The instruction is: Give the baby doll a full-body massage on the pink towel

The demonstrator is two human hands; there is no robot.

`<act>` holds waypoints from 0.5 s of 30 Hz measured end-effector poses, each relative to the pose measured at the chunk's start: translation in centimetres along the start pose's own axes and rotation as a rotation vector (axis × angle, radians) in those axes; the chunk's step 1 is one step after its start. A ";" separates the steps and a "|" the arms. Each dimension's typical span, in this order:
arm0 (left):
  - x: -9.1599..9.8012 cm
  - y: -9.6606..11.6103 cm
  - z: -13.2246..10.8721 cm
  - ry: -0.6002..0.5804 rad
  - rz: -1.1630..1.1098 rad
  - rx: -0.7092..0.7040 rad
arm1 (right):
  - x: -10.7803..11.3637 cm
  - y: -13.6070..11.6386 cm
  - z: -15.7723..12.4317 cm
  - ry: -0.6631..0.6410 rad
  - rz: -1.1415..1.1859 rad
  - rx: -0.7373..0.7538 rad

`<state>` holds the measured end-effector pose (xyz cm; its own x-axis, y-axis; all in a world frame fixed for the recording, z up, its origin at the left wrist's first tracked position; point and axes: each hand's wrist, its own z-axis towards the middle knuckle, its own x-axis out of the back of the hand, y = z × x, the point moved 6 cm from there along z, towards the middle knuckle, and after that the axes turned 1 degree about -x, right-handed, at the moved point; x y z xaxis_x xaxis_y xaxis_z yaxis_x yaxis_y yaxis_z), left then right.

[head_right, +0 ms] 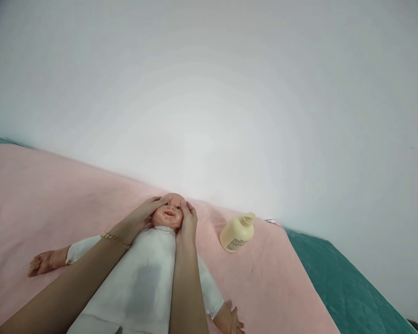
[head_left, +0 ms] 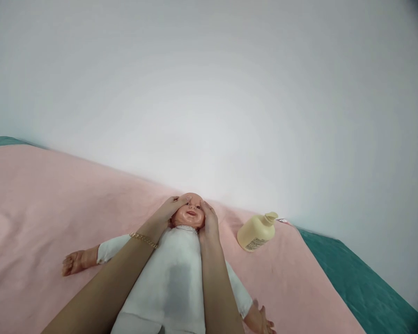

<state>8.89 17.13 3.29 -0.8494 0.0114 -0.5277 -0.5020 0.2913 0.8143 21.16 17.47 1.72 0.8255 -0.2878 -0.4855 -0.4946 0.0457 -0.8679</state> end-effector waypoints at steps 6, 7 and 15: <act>0.8 0.5 0.9 0.070 0.194 0.021 | 0.8 -0.3 0.2 0.081 0.037 -0.036; 0.8 0.5 0.9 0.075 0.207 0.024 | 0.8 -0.2 0.2 0.089 0.030 -0.033; 0.7 0.7 0.9 0.168 0.187 -0.008 | 1.3 0.1 0.6 0.144 -0.025 -0.061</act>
<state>8.13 18.22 3.24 -0.9426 -0.0949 -0.3201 -0.3338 0.2912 0.8965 22.35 17.65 0.91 0.7925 -0.4225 -0.4398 -0.4932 -0.0200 -0.8697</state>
